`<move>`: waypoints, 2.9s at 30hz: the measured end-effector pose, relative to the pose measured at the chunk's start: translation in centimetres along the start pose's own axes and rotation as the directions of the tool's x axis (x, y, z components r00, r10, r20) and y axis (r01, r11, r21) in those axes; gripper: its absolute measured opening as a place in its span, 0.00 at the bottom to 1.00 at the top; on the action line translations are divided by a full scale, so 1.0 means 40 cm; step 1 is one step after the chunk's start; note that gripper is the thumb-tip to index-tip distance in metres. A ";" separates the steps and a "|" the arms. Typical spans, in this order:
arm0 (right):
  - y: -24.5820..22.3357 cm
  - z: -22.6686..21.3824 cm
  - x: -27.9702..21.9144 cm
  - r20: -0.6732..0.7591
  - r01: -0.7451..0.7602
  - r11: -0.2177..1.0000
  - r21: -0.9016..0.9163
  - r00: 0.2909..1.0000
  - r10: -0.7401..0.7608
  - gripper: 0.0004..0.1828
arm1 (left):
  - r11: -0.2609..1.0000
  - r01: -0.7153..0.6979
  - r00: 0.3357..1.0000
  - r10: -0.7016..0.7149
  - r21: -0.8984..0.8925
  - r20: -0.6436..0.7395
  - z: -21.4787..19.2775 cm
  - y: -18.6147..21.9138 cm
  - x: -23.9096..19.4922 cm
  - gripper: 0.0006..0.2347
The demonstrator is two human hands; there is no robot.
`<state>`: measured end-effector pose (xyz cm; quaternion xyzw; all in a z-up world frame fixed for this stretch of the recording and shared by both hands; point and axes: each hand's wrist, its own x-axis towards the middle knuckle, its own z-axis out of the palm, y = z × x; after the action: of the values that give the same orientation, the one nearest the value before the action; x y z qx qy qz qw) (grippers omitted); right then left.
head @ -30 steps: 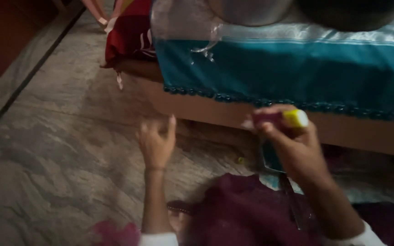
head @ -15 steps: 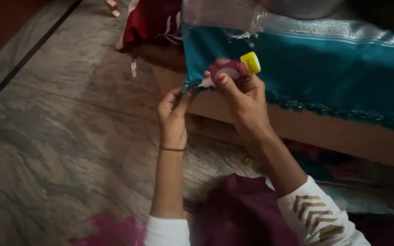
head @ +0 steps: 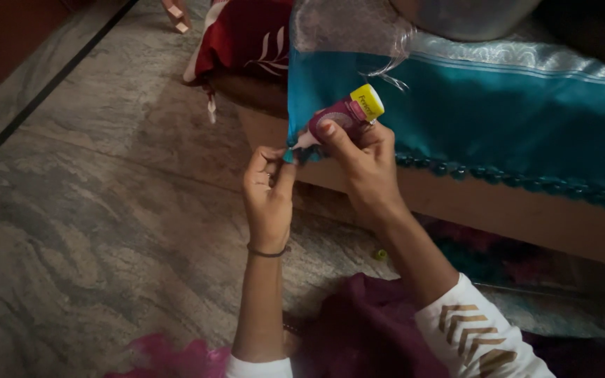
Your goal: Attaching decorative tassels and applying glue to the edge of a blue saree.
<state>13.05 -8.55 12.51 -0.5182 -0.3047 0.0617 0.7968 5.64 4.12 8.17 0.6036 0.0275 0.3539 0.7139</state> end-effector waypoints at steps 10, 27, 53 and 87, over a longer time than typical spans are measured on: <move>-0.027 0.016 -0.006 -0.033 -0.047 0.999 0.020 0.998 0.048 0.15 | 1.000 -0.003 1.000 0.003 0.020 0.009 0.013 0.028 -0.014 0.01; -0.008 -0.004 -0.005 -0.044 -0.082 0.967 0.242 0.994 0.096 0.16 | 0.999 0.033 0.999 -0.033 0.006 -0.027 0.025 0.025 -0.021 0.01; -0.037 0.004 -0.037 -0.086 0.036 0.999 -0.002 0.996 -0.036 0.12 | 0.928 0.130 0.990 -0.141 -0.348 -0.007 0.043 0.067 -0.030 0.18; -0.032 -0.039 -0.054 -0.080 0.100 0.994 -0.048 0.991 -0.104 0.11 | 0.992 0.096 0.993 -0.102 -0.088 -0.065 0.071 0.072 -0.037 0.31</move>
<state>11.90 -11.27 12.29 -0.5212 -0.2991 -0.0072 0.7993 4.47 0.99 10.90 0.5581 0.0670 0.3397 0.7541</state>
